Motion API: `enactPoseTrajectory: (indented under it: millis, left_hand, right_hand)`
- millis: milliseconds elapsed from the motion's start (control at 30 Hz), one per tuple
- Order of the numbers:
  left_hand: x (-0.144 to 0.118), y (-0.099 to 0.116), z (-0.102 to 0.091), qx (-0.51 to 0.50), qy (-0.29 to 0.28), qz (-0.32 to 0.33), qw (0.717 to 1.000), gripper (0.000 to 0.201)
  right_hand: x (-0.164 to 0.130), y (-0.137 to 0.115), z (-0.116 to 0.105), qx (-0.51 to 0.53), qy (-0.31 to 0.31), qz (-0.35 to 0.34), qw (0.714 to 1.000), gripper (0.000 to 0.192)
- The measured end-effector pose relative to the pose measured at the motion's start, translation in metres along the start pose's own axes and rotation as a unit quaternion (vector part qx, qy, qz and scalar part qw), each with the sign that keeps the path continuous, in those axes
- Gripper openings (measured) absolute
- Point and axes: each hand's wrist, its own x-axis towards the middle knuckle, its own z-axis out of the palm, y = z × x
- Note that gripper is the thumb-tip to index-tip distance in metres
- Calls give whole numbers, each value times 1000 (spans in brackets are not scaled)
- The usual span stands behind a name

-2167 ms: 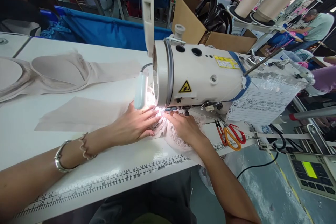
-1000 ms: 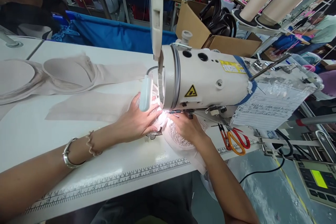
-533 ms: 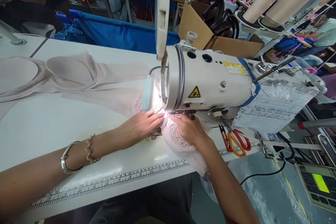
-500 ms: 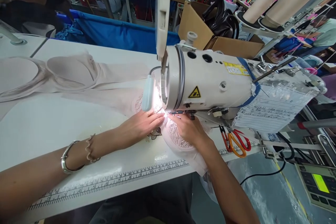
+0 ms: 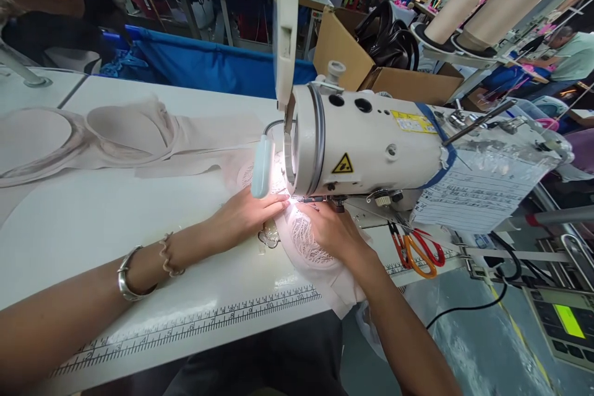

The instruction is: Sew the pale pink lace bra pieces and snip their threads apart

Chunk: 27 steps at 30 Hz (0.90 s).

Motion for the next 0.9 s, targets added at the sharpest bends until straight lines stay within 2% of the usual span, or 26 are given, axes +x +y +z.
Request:
enactPoseTrajectory:
  millis: [167, 433, 533, 633, 733, 900]
  left_hand:
    - [3, -4, 2, -7, 1, -20, 1000, 37]
    - [3, -7, 6, 24, 2, -26, 999, 35]
    - [5, 10, 3, 52, -13, -49, 997, 35]
    - [7, 37, 2, 81, -44, -55, 994, 29]
    - [5, 59, 7, 121, -45, -68, 989, 45]
    - [-2, 66, 20, 171, -22, -65, 983, 40]
  right_hand:
    - [1, -4, -7, 10, -13, 18, 1000, 49]
    - [7, -11, -19, 20, -43, 141, 989, 25]
    - [10, -8, -14, 23, -36, 188, 981, 25]
    - [13, -4, -8, 36, -52, 229, 971, 23]
    - [14, -3, -6, 50, -71, 240, 967, 22]
    - [13, -5, -7, -4, -36, 222, 974, 27]
